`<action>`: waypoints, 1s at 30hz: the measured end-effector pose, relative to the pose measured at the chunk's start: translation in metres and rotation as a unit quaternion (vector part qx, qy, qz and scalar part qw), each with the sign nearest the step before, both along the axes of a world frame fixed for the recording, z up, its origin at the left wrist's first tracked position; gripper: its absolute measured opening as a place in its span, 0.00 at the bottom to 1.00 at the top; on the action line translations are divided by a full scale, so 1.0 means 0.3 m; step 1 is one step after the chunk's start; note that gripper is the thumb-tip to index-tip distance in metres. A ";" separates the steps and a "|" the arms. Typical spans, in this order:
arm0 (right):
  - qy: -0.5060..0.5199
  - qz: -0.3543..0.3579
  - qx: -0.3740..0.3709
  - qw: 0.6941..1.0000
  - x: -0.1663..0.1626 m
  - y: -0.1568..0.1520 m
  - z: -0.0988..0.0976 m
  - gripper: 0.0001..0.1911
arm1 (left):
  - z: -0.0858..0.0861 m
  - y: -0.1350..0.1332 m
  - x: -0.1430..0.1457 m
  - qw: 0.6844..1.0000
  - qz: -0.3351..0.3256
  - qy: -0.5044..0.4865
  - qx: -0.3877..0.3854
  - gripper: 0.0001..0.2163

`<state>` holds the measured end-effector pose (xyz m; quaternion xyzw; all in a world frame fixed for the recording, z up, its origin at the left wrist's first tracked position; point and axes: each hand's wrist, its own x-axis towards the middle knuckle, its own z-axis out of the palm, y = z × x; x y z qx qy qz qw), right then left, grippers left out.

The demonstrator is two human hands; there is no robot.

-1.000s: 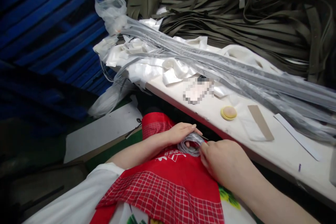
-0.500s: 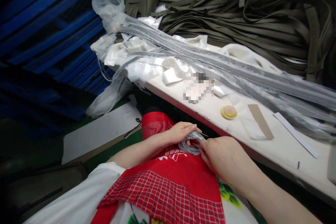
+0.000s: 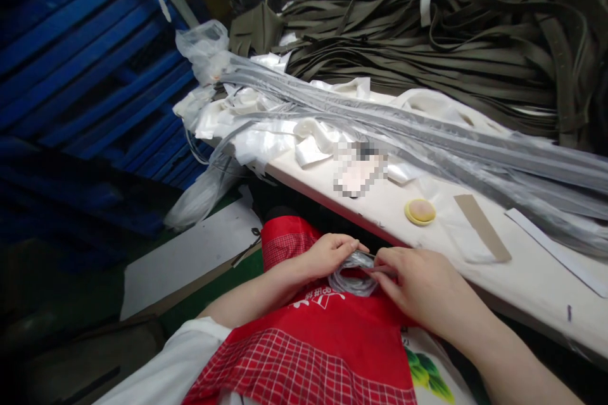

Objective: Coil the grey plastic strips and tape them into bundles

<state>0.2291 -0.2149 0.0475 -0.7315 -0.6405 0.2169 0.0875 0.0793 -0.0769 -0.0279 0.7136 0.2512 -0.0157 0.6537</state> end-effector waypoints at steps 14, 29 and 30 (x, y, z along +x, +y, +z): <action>0.463 -0.240 0.001 0.853 0.010 0.008 -0.210 0.24 | 0.097 -0.045 -0.012 0.985 -0.012 -0.044 0.168 0.14; 0.604 -0.302 -0.017 0.738 -0.076 -0.002 -0.255 0.20 | 0.104 -0.085 -0.048 0.980 0.034 -0.083 0.178 0.09; 0.576 -0.304 -0.001 0.758 -0.079 -0.002 -0.249 0.20 | 0.104 -0.085 -0.049 0.980 0.036 -0.080 0.179 0.09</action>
